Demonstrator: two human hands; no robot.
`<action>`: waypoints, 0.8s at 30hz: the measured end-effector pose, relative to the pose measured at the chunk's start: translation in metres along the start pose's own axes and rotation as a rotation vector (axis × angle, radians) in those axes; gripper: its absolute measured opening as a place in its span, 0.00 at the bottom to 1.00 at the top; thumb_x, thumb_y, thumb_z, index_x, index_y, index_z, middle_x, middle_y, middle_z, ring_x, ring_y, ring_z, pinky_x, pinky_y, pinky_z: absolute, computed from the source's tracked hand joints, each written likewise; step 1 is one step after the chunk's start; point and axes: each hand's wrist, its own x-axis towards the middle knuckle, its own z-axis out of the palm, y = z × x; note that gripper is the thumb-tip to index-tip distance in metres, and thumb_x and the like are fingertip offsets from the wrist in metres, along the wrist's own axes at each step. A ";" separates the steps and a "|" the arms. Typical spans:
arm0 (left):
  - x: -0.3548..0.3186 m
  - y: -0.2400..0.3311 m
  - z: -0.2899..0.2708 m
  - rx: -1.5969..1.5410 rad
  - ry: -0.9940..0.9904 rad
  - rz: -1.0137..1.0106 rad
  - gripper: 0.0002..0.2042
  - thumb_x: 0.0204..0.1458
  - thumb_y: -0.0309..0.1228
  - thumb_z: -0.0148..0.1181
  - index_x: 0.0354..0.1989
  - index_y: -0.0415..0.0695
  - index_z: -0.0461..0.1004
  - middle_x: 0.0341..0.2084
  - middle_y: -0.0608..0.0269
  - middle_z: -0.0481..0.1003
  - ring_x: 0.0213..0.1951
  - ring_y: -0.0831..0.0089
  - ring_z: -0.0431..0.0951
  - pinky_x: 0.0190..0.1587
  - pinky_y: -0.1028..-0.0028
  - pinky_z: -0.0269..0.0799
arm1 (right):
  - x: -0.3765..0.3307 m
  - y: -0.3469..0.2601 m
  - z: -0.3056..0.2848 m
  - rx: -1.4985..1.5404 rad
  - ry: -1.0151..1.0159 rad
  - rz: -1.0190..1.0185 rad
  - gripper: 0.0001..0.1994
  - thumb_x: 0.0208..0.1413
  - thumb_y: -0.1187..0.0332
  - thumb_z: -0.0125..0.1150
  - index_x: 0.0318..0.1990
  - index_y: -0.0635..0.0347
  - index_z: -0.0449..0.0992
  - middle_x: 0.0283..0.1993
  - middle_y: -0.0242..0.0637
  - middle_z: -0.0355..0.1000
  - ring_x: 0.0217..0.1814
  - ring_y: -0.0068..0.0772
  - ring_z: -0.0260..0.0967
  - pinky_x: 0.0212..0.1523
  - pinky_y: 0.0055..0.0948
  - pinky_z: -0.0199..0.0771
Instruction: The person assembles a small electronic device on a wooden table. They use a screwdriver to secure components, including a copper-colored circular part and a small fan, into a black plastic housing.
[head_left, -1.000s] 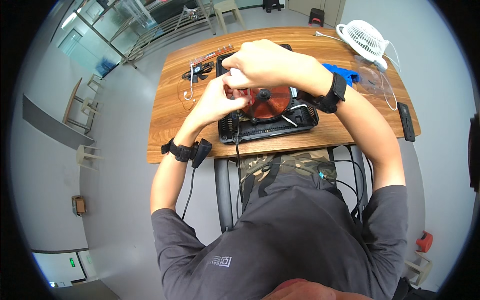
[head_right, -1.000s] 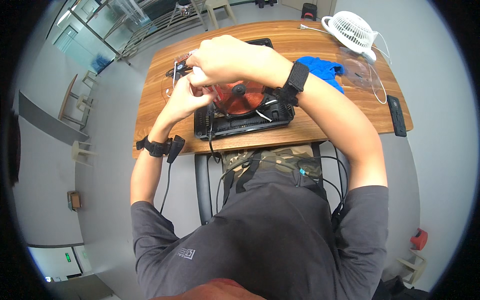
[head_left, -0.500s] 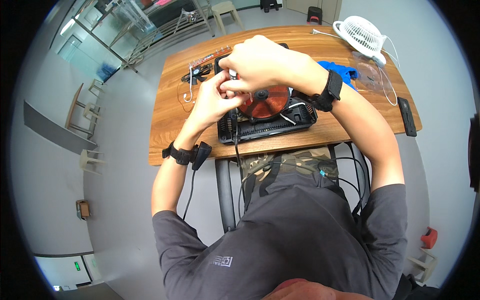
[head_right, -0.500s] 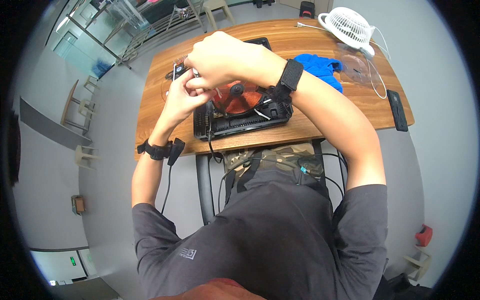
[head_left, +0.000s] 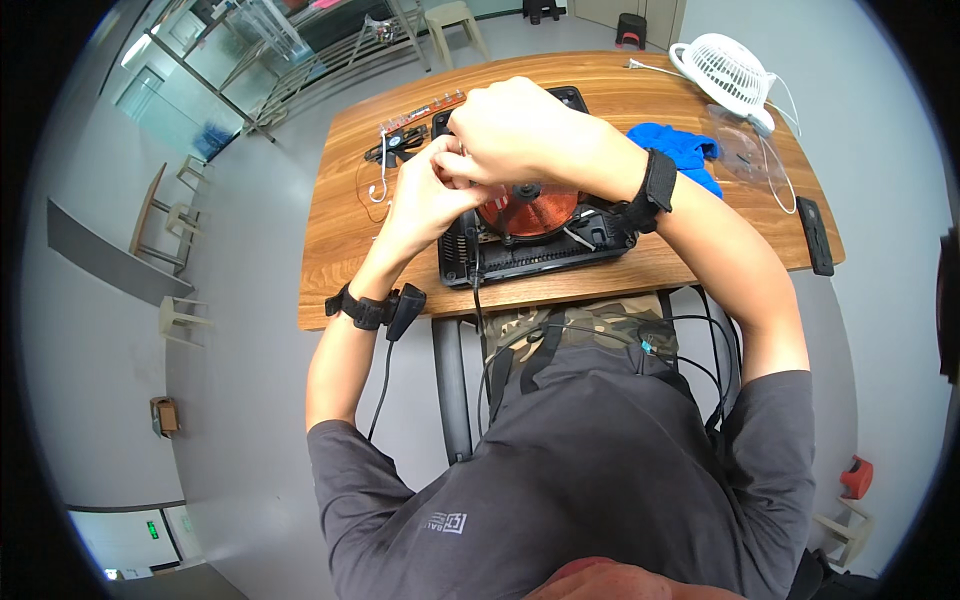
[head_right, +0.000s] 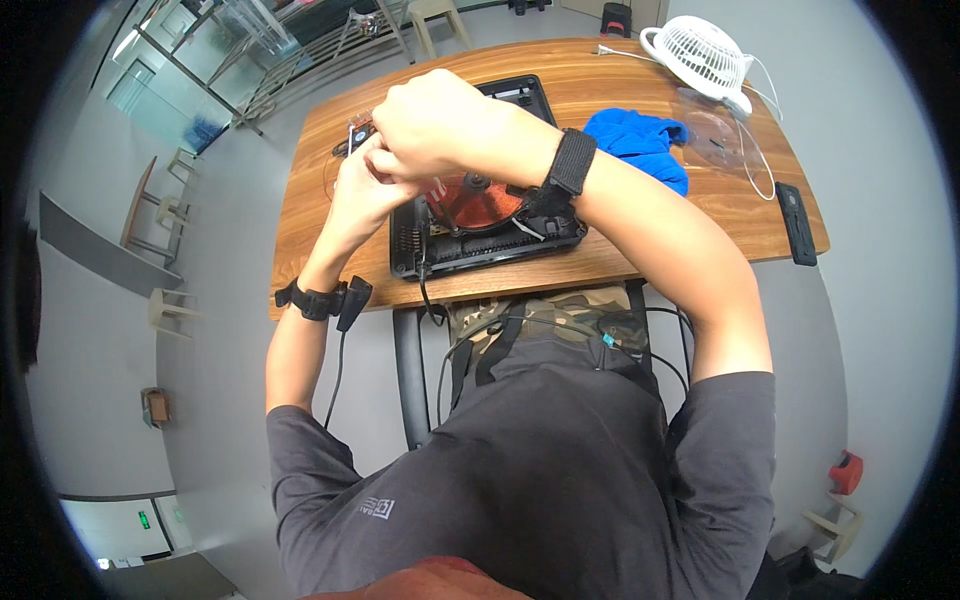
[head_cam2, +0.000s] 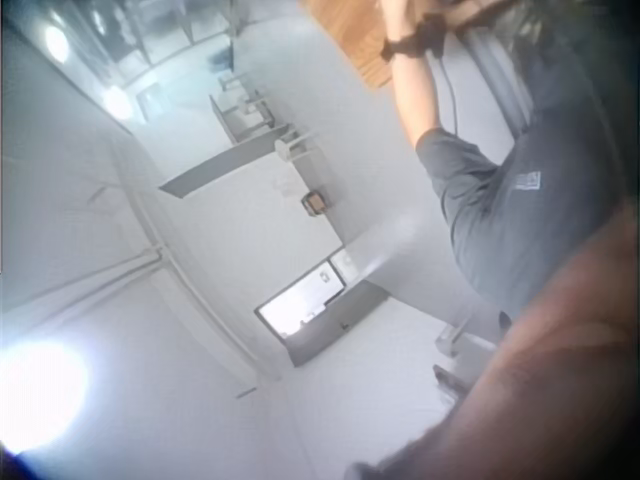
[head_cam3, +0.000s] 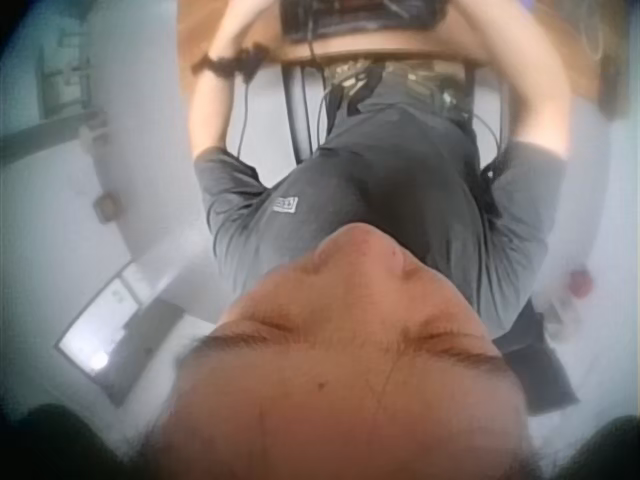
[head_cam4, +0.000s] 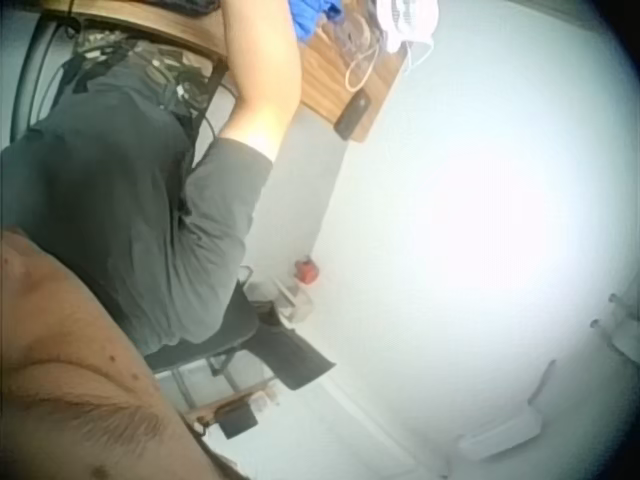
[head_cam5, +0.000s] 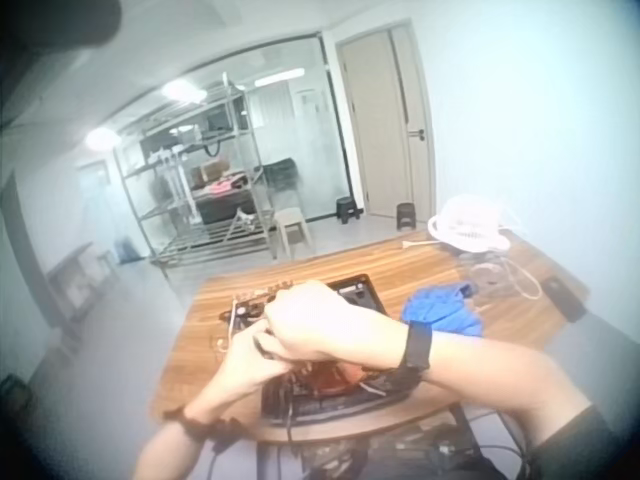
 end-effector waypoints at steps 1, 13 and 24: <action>-0.003 0.006 0.003 -0.021 0.005 -0.002 0.20 0.44 0.23 0.74 0.46 0.39 0.74 0.27 0.76 0.74 0.28 0.90 0.70 0.33 0.84 0.69 | 0.000 0.000 -0.004 0.043 -0.080 0.020 0.22 0.59 0.50 0.55 0.26 0.60 0.83 0.22 0.50 0.76 0.27 0.52 0.78 0.34 0.43 0.80; -0.002 -0.001 -0.002 -0.085 -0.108 -0.060 0.23 0.44 0.25 0.76 0.49 0.39 0.73 0.29 0.69 0.77 0.32 0.86 0.74 0.38 0.79 0.74 | 0.001 0.008 -0.004 0.023 -0.127 -0.066 0.18 0.57 0.55 0.57 0.33 0.61 0.83 0.24 0.48 0.77 0.27 0.52 0.78 0.33 0.44 0.79; -0.005 0.007 0.004 -0.062 -0.014 -0.051 0.21 0.44 0.26 0.73 0.47 0.35 0.74 0.36 0.64 0.79 0.38 0.80 0.78 0.43 0.77 0.75 | -0.005 0.009 -0.010 0.083 -0.081 -0.167 0.16 0.56 0.55 0.59 0.36 0.61 0.79 0.27 0.48 0.78 0.29 0.53 0.78 0.33 0.45 0.79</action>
